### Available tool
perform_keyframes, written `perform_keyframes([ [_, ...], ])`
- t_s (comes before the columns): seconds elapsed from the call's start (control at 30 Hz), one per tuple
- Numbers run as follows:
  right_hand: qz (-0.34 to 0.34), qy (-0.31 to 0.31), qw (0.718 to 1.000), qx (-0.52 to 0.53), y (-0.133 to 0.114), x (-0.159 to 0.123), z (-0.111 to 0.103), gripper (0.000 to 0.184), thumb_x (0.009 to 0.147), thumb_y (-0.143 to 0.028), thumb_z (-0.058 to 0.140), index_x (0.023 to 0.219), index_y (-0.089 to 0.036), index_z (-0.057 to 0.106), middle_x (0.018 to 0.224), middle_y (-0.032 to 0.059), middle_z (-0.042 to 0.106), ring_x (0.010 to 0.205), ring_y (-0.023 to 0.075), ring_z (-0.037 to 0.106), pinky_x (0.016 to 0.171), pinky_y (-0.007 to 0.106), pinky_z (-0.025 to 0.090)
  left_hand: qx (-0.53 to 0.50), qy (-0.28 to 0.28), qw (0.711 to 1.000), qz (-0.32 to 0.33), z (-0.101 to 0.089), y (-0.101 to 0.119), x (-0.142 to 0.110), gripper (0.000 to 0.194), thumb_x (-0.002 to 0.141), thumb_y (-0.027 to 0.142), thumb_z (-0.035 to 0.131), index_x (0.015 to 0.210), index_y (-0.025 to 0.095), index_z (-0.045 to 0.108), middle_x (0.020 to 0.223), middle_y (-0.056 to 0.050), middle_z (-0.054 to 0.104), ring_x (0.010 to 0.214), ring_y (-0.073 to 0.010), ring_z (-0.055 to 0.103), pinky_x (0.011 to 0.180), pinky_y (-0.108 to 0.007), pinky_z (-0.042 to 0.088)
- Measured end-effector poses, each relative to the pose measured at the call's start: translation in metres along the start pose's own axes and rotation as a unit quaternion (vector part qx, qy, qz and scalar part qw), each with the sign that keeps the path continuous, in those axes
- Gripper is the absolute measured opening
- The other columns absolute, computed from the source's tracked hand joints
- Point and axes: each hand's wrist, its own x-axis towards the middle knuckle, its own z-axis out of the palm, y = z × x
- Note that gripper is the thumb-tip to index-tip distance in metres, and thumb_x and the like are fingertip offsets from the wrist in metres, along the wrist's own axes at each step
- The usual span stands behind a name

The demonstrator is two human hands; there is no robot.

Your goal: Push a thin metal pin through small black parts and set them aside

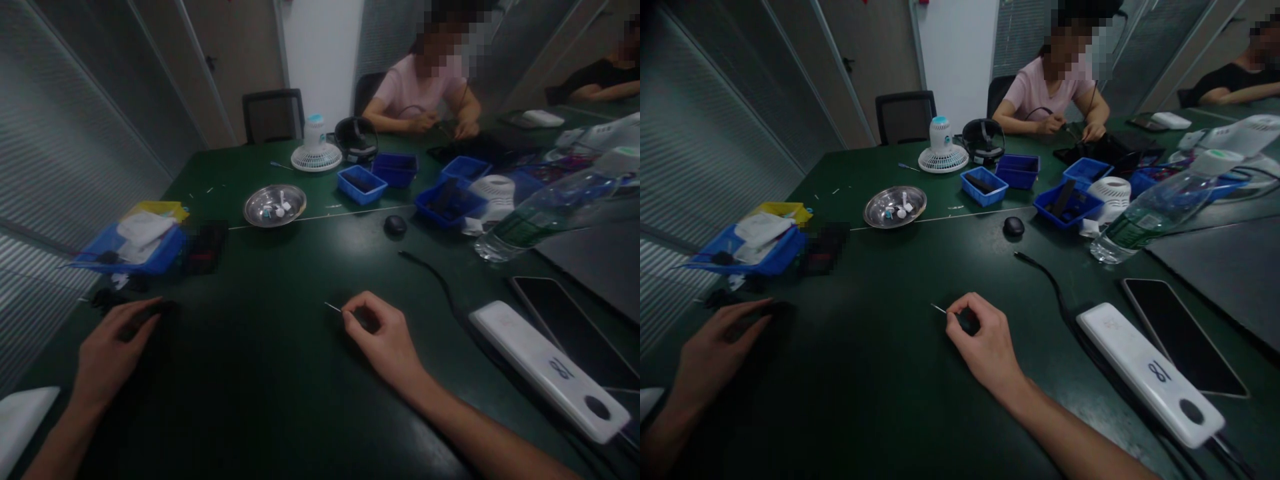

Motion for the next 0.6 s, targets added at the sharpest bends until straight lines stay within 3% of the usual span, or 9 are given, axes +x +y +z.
perform_keyframes([
  [0.17,0.003,-0.005,1.0,-0.001,0.0007,0.0009,-0.0004,0.011,0.096,-0.029,0.062,0.091,-0.023,0.07,0.091,0.001,0.071,0.081,0.0194,0.065,0.072,0.032,0.046,0.051,0.041,0.998,-0.007,-0.0016,-0.0053,0.0019,0.027,0.093,0.049,0.058,0.11,0.033,0.072,0.129,0.006,0.068,0.102,-0.0192,0.069,0.101,-0.032,0.053],
  [0.3,0.002,-0.003,1.0,-0.004,0.0002,0.0012,0.0001,0.01,0.095,-0.028,0.063,0.09,-0.022,0.07,0.09,0.0007,0.071,0.079,0.0192,0.065,0.071,0.032,0.046,0.078,0.054,0.994,0.046,0.0016,-0.001,-0.0007,0.028,0.097,0.044,0.057,0.114,0.03,0.072,0.129,0.003,0.07,0.111,-0.0217,0.07,0.102,-0.032,0.052],
  [0.4,0.001,0.001,1.0,-0.003,-0.0004,0.0012,0.0007,0.01,0.094,-0.026,0.063,0.088,-0.022,0.07,0.089,0.0007,0.071,0.079,0.019,0.064,0.071,0.032,0.045,0.099,0.07,0.991,0.049,0.0035,-0.003,-0.0034,0.031,0.098,0.045,0.054,0.117,0.029,0.073,0.125,0.002,0.074,0.112,-0.0234,0.071,0.096,-0.031,0.053],
  [0.53,0.001,0.0,1.0,0.0,-0.0002,0.001,0.0005,0.009,0.094,-0.026,0.063,0.089,-0.022,0.07,0.089,0.0003,0.071,0.079,0.0186,0.064,0.072,0.031,0.046,0.105,0.076,0.992,0.009,0.0024,-0.0042,-0.0044,0.033,0.098,0.048,0.055,0.116,0.029,0.075,0.121,0.004,0.076,0.111,-0.0239,0.072,0.092,-0.03,0.053],
  [0.6,0.001,0.0,1.0,0.0,0.0005,0.0008,0.0001,0.009,0.094,-0.026,0.063,0.09,-0.022,0.07,0.089,0.0004,0.071,0.078,0.0184,0.064,0.071,0.031,0.045,0.052,0.075,0.993,-0.07,0.0006,-0.0028,-0.0028,0.03,0.093,0.049,0.062,0.111,0.031,0.077,0.119,0.007,0.077,0.112,-0.0246,0.072,0.09,-0.031,0.054],
])
